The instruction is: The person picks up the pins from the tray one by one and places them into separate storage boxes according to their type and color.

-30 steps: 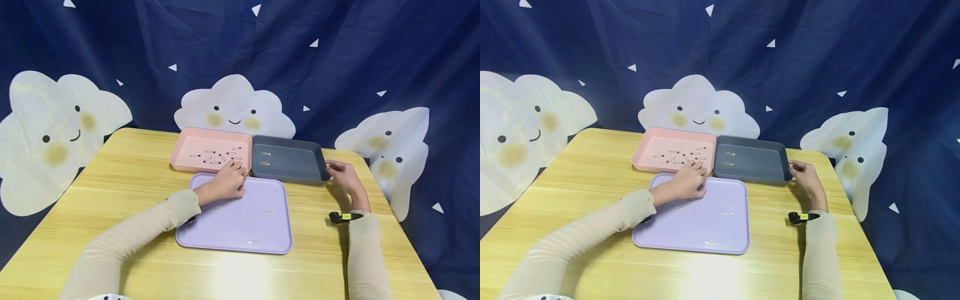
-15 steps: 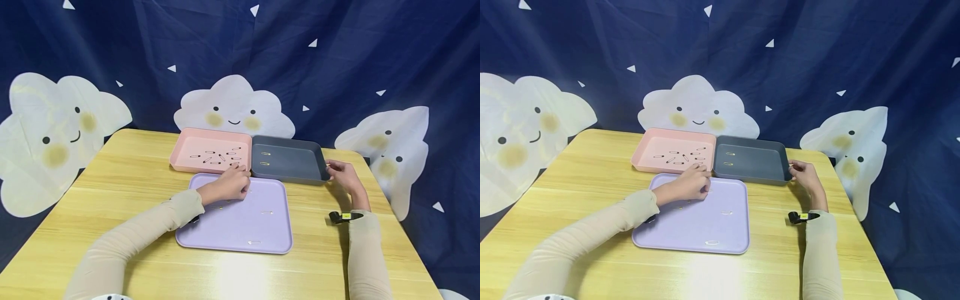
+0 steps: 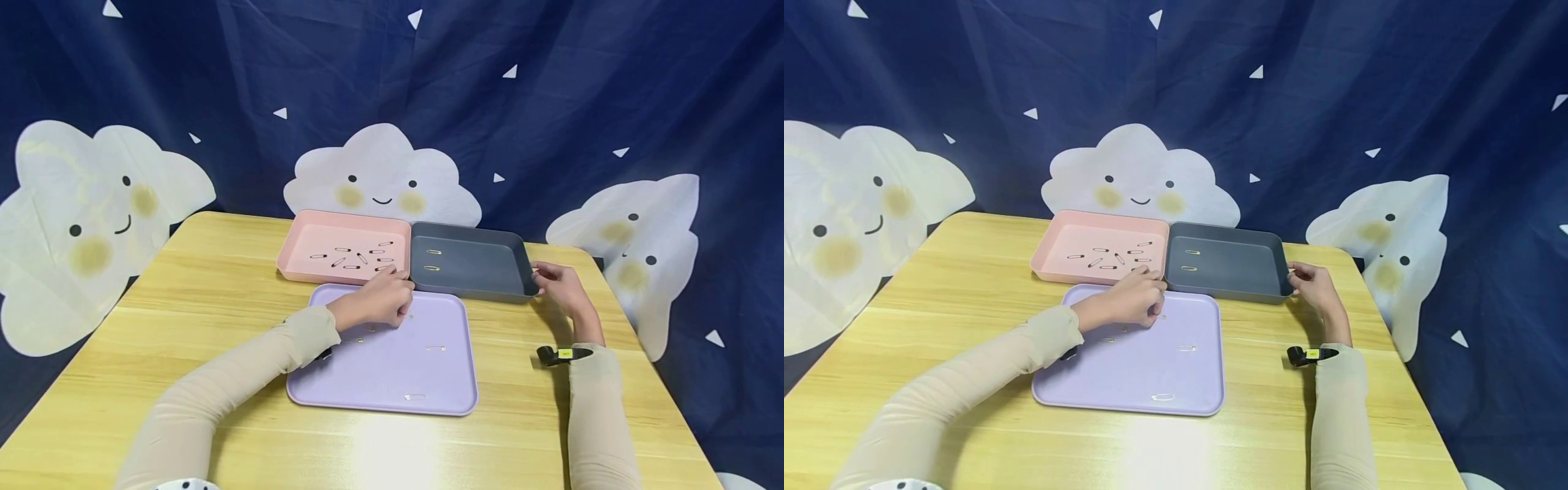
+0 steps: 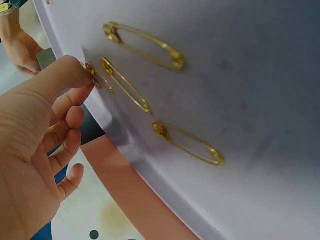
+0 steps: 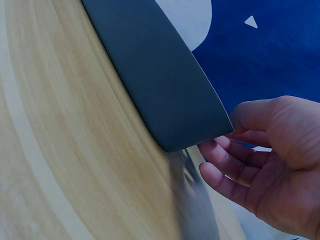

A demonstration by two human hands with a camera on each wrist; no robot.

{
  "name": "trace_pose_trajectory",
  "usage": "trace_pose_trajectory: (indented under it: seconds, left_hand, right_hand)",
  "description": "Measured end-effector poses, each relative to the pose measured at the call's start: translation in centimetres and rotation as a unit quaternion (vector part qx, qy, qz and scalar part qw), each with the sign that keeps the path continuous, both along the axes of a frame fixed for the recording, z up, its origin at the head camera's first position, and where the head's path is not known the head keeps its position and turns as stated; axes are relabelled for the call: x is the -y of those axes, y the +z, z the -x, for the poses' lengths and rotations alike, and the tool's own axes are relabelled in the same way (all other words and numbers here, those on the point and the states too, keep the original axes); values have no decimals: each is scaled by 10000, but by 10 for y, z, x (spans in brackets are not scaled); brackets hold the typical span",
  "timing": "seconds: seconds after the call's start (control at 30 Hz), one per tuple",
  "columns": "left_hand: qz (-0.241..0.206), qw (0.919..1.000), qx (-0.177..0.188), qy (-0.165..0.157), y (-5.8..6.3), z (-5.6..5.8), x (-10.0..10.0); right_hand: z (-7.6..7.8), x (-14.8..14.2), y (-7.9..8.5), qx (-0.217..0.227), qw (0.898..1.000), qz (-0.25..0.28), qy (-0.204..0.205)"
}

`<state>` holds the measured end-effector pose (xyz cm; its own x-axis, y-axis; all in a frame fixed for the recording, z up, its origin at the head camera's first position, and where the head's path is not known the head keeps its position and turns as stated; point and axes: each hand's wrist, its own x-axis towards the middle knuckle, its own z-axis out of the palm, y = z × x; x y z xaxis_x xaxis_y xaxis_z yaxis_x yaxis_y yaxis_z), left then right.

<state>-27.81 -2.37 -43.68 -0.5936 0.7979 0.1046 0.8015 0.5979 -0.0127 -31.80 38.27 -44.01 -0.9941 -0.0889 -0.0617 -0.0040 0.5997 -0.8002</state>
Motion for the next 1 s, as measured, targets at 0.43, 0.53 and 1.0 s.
trace_pose_trajectory:
  seconds: [0.43,0.53,1.0]
  left_hand:
    - [329,9994,-72,64,2,0,-7]
    - [333,9994,-55,105,2,0,-8]
    - [216,9995,-243,51,4,3,-14]
  right_hand:
    - [-4,1,0,-184,9998,79,12]
    - [-3,0,-1,-249,9995,189,36]
    - [2,-6,-7,-249,9992,314,72]
